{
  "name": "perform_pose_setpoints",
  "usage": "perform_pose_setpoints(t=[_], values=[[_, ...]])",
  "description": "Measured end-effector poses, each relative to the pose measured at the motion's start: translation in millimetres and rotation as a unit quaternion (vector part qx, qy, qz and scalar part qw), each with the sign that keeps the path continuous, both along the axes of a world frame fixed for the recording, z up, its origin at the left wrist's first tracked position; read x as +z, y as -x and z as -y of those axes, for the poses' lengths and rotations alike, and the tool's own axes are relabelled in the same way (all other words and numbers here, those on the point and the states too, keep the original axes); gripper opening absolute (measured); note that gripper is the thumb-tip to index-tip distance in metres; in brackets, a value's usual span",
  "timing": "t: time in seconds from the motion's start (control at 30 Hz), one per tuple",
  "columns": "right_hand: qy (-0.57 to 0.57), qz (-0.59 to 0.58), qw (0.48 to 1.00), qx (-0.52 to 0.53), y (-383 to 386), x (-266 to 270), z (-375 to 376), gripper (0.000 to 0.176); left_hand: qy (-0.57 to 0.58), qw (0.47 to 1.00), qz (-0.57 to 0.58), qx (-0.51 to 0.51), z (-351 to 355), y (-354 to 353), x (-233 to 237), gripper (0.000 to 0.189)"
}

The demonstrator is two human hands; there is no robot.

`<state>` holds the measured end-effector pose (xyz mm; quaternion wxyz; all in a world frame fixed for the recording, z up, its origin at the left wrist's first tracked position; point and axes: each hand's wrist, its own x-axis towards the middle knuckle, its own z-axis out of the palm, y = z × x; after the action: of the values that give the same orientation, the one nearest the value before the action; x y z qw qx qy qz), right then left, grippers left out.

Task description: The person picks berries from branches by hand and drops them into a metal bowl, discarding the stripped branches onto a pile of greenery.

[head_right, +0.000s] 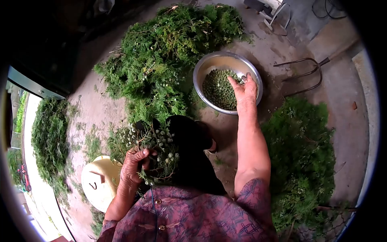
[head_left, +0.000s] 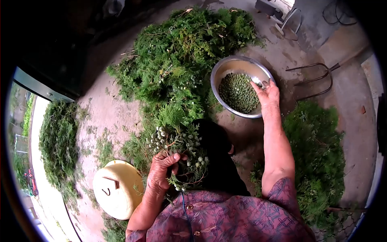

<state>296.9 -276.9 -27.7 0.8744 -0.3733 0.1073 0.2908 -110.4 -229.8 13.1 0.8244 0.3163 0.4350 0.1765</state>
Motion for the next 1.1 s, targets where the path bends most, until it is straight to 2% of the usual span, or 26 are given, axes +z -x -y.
perform_pose_setpoints(t=[0.07,0.13,0.2,0.23,0.27,0.33,0.4,0.43,0.47,0.57,0.67,0.73,0.93,1.0,1.07,1.1], values=[[-0.013,0.038,0.999,0.016,-20,-17,5,0.041,-0.027,1.0,0.005,0.001,1,-1,1,0.018],[0.019,0.04,0.999,-0.009,-27,-12,6,0.04,-0.016,0.999,0.015,-0.031,-2,3,-3,0.023],[0.006,0.042,0.999,-0.011,-53,-31,13,0.038,-0.015,1.0,0.007,-0.022,-1,1,2,0.027],[0.06,0.057,0.996,-0.024,-68,-46,17,0.036,-0.019,1.0,0.003,-0.024,-2,1,2,0.027],[0.045,0.045,0.997,-0.038,-71,-48,23,0.031,-0.023,0.999,0.0,-0.028,-2,1,3,0.027],[0.091,0.051,0.994,-0.031,-57,-42,20,0.023,-0.01,0.999,0.011,-0.031,-4,2,-1,0.027],[0.06,0.214,0.965,0.14,-7,-19,28,0.018,0.004,0.999,0.017,-0.036,-5,4,-2,0.027],[0.066,0.224,0.953,0.195,31,2,23,0.017,0.009,0.999,0.017,-0.04,-5,5,-1,0.027],[0.105,0.228,0.932,0.26,75,29,22,0.015,0.014,0.999,0.018,-0.045,-6,5,-1,0.026],[0.054,0.204,0.862,0.461,157,47,30,0.016,0.045,0.997,0.055,-0.026,-5,7,-4,0.027],[0.05,0.184,0.811,0.554,203,50,33,0.026,0.056,0.996,0.066,-0.012,-3,5,-2,0.027],[0.003,0.143,0.799,0.584,215,56,31,0.031,0.056,0.995,0.076,-0.01,-2,5,-2,0.025],[0.051,0.144,0.796,0.585,226,45,31,0.028,0.049,0.997,0.067,0.008,-1,6,-1,0.017],[0.092,0.248,0.806,0.53,234,43,31,0.023,0.031,0.998,0.046,0.013,0,2,0,0.02],[0.15,0.391,0.784,0.457,242,34,34,0.021,0.003,0.999,0.042,0.001,1,2,-4,0.02],[0.167,0.408,0.784,0.437,243,36,34,0.021,-0.014,1.0,0.019,0.001,2,1,-4,0.018]])
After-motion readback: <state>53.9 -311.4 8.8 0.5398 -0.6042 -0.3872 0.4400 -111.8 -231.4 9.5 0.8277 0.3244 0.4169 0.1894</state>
